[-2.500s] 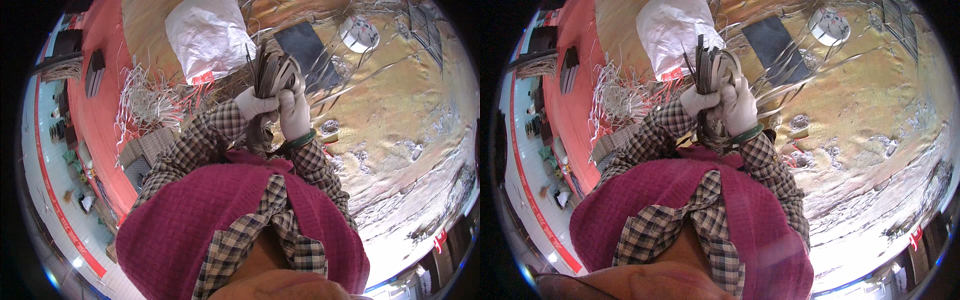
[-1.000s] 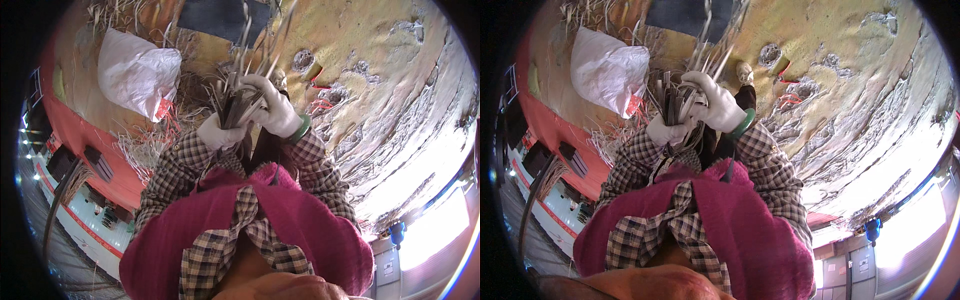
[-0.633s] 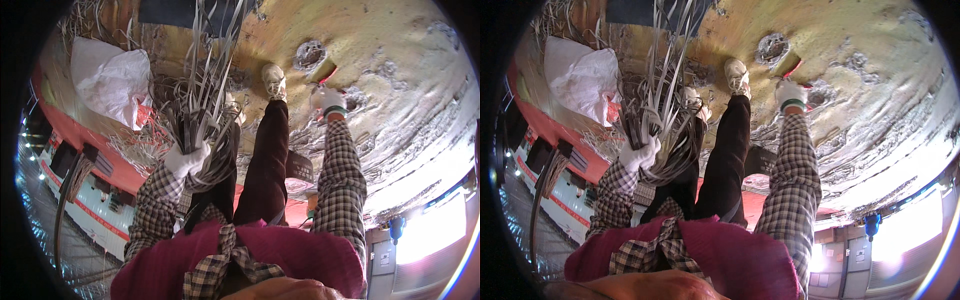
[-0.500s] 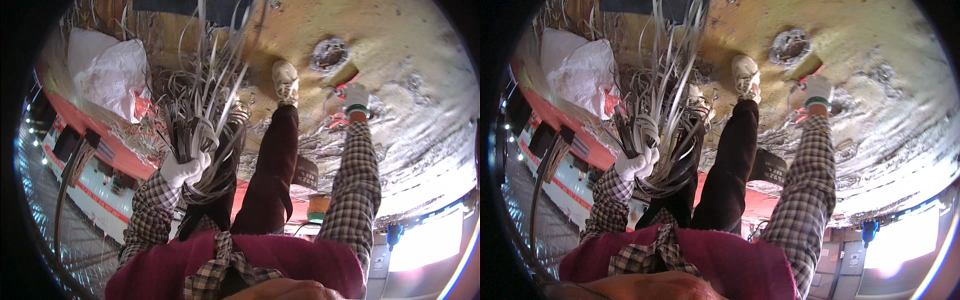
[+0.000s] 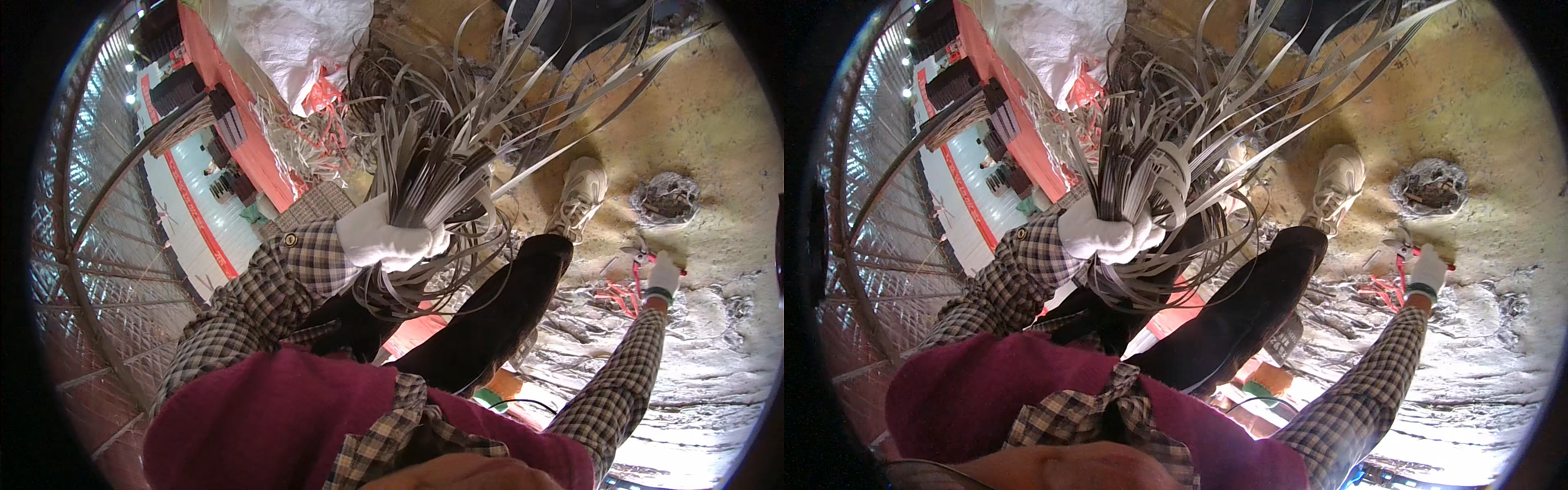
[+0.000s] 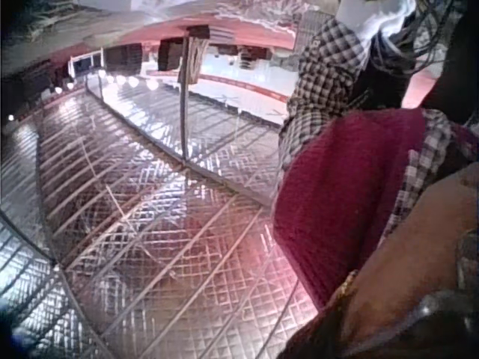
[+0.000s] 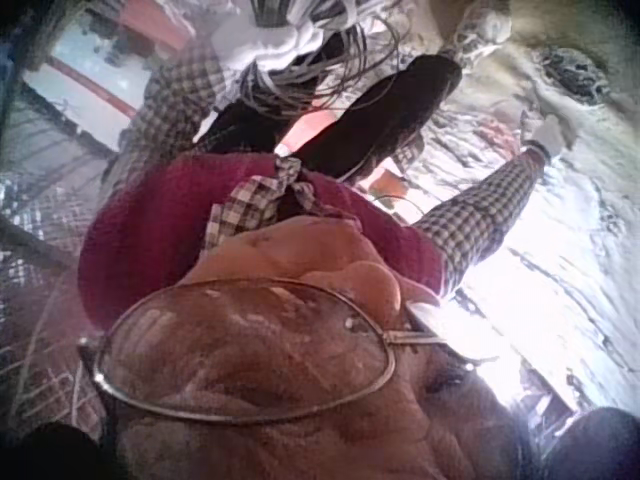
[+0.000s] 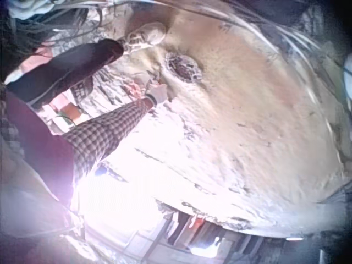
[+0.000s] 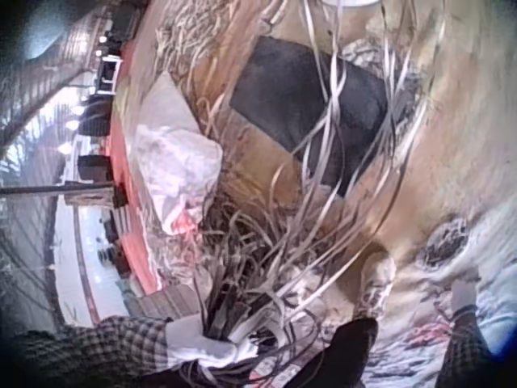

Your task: The person gathers metal strips from a metal grate, straightens them by hand, and cuts them into shorter pieces using red-handled shears. The cut pieces are placed into a white plastic bag on the floor.

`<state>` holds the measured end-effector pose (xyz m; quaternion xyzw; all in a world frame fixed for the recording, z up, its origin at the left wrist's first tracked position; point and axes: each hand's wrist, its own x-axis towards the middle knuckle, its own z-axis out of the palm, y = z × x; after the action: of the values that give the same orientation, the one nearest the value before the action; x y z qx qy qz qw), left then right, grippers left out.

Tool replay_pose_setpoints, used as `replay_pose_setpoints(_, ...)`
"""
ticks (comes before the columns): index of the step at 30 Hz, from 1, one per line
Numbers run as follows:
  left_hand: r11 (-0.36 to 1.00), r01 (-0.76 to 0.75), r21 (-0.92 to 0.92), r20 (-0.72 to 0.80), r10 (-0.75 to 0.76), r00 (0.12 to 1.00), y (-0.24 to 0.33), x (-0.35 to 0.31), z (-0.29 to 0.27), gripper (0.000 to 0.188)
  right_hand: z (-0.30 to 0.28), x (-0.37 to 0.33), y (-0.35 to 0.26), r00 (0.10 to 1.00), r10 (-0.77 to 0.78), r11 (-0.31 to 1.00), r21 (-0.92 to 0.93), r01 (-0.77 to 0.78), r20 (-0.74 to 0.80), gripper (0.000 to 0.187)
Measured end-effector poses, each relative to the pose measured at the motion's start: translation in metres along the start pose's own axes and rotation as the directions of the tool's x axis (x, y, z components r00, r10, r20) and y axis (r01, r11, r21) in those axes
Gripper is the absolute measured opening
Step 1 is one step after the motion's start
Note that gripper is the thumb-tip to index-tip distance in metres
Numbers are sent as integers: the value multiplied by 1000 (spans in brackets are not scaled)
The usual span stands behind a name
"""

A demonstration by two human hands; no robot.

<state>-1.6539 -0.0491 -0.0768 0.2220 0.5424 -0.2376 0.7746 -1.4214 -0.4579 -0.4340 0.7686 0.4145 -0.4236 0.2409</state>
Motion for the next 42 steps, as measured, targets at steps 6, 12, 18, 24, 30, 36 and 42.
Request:
replay_pose_setpoints(6, 999, -33, 36, -8, 34, 999, 16, -18, 8, 21, 1, -22, 2, 992, 19, 996, -84, -29, -124, 18)
replay_pose_setpoints(12, 999, -44, 0, -62, 44, 997, 11, -11, -13, 26, -3, 4, 10, 979, 203, 975, -100, -199, 32, 19)
replay_pose_setpoints(18, 999, -38, -21, 12, 39, 999, -4, 11, -33, 37, 37, 3, 6, 962, 182, 974, -100, -205, -203, 13)
replay_pose_setpoints(24, 996, -83, -22, -49, 82, 995, -1, 11, -29, 25, 30, -5, 0, 996, 93, 994, 61, -93, 6, 22)
replay_pose_setpoints(30, 985, -171, 30, -40, 172, 984, 14, -16, -14, 14, -24, -64, -37, 935, 301, 746, 657, -107, -189, 30)
replay_pose_setpoints(36, 780, -484, 398, 24, 518, 855, 42, -54, 3, 14, -172, -205, -40, 941, -64, 347, 891, -292, 333, 21)
replay_pose_setpoints(42, 686, -592, 423, 62, 630, 774, 61, -121, 41, 16, -248, -378, -115, 628, -667, 324, 915, -240, 401, 29)
